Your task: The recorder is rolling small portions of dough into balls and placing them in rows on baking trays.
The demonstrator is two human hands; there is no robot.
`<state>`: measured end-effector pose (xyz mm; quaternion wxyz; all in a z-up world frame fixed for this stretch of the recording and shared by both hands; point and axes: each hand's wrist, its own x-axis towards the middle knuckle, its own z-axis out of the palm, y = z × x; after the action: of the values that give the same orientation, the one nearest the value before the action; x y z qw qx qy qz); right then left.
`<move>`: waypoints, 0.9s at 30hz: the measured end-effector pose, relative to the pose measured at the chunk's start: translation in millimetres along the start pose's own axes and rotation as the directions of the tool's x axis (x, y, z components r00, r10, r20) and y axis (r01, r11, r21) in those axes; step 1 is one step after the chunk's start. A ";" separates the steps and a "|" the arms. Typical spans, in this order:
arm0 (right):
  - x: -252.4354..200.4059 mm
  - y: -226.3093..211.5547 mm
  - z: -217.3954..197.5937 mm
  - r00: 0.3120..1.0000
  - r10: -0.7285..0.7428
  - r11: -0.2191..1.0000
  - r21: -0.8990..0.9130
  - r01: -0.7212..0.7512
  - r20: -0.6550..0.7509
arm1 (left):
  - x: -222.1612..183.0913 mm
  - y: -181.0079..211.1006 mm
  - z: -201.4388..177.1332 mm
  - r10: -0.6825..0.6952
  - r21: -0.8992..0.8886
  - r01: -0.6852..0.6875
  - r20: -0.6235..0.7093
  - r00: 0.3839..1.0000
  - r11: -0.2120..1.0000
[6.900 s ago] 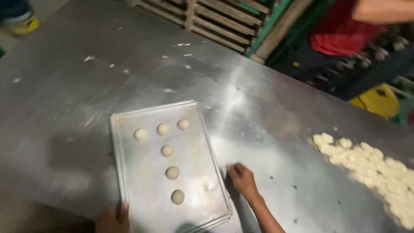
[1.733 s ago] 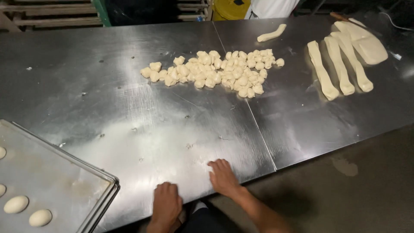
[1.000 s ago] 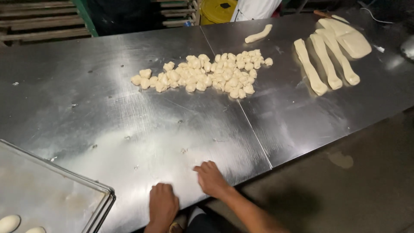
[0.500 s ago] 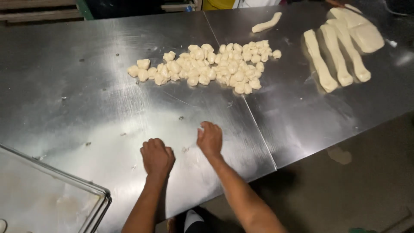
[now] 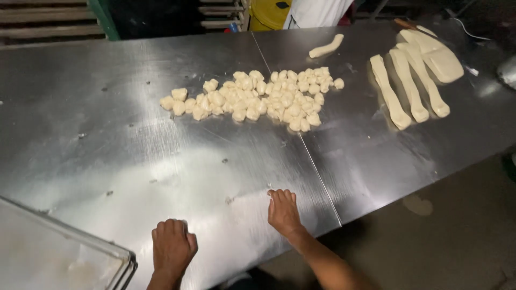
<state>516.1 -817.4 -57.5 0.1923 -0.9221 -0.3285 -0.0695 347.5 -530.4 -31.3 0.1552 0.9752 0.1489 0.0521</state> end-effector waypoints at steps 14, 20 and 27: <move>6.6 -48.2 51.6 0.978 0.036 0.997 0.078 -0.020 -0.205 | 0.7 76.8 43.2 -0.041 -0.195 0.002 -0.200 0.979 0.981; -51.8 41.6 20.0 0.976 -0.216 0.975 0.070 0.213 0.039 | -63.8 10.9 24.2 0.103 -0.144 -0.134 -0.207 0.973 0.980; 75.2 29.0 39.5 0.950 0.105 0.994 0.019 -0.104 -0.295 | 59.9 15.2 37.8 -0.186 -0.107 0.174 -0.110 0.976 0.979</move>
<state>592.7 -778.6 -83.5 0.2441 -0.9172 -0.2468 -0.1956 414.2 -536.7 -58.9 0.1971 0.9442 0.2429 0.1030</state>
